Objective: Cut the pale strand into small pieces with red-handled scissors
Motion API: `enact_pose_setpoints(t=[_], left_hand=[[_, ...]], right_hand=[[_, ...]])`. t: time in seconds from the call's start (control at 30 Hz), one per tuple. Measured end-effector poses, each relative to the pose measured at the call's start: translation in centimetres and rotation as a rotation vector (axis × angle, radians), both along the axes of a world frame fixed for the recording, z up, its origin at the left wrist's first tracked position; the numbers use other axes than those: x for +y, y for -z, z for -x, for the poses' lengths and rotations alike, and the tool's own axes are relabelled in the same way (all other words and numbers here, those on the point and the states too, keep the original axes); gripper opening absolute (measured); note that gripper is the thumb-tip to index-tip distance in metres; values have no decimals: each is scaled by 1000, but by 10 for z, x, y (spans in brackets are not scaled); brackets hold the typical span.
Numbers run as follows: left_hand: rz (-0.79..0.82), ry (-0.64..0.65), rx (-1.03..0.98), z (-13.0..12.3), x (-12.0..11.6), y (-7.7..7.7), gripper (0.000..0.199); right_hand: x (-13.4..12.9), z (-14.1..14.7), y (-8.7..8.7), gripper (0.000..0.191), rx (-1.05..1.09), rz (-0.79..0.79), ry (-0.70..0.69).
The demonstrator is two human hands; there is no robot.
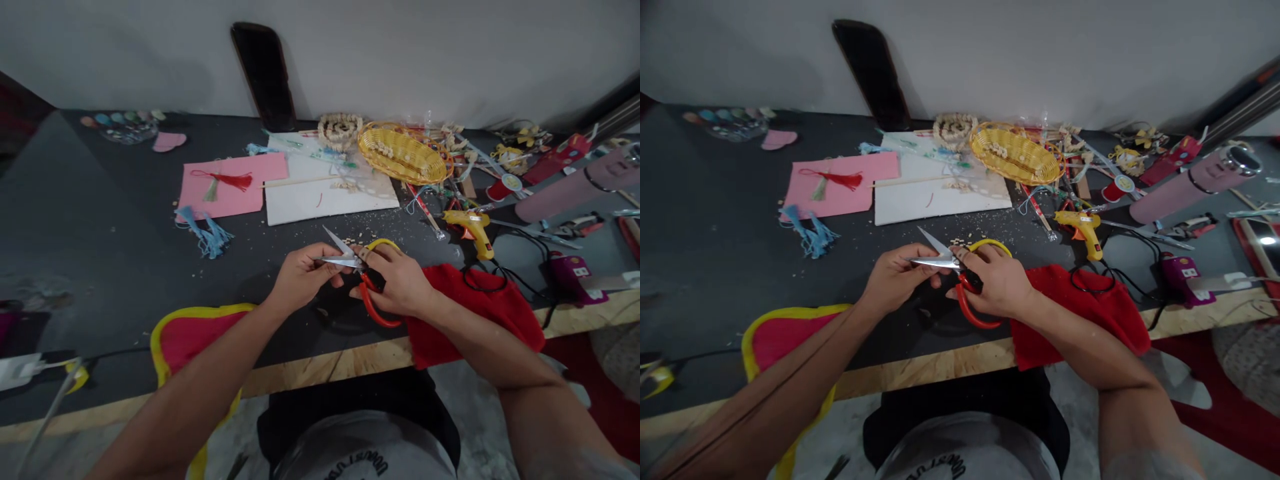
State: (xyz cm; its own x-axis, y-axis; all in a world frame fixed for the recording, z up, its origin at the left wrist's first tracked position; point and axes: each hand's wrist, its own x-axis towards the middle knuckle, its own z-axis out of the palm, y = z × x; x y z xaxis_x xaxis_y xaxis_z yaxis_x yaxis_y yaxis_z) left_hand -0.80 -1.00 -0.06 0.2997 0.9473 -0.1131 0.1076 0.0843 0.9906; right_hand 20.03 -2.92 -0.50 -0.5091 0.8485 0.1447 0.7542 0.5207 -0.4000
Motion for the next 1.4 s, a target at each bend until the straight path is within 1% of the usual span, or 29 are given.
enact_pose_setpoints(t=[0.07, 0.17, 0.37, 0.5, 0.67, 0.9, 1.07, 1.23, 1.4], left_hand=[[-20, 7, 40, 1, 0, -3, 15], [10, 41, 50, 3, 0, -5, 12], [143, 92, -23, 6, 2, 0, 24], [201, 121, -81, 7, 2, 4, 26], [194, 107, -119, 6, 2, 6, 22], [92, 67, -160, 3, 1, 7, 20], [146, 63, -171, 1, 0, 3, 23], [184, 76, -220, 2, 1, 4, 22], [181, 83, -254, 2, 2, 9, 23]], right_hand=[[0, 0, 0, 70, -16, -20, -2], [1, 0, -1, 73, -37, -26, -25], [2, -2, -2, 74, -23, 1, -78], [2, -4, 2, 71, 35, -17, -113], [0, -4, 3, 69, 14, -21, -74], [0, -1, -3, 68, 20, 55, -30], [1, -2, -6, 73, -25, -12, -28], [3, -3, -5, 75, -37, 8, -45], [3, -3, -3, 72, -25, 13, -45]])
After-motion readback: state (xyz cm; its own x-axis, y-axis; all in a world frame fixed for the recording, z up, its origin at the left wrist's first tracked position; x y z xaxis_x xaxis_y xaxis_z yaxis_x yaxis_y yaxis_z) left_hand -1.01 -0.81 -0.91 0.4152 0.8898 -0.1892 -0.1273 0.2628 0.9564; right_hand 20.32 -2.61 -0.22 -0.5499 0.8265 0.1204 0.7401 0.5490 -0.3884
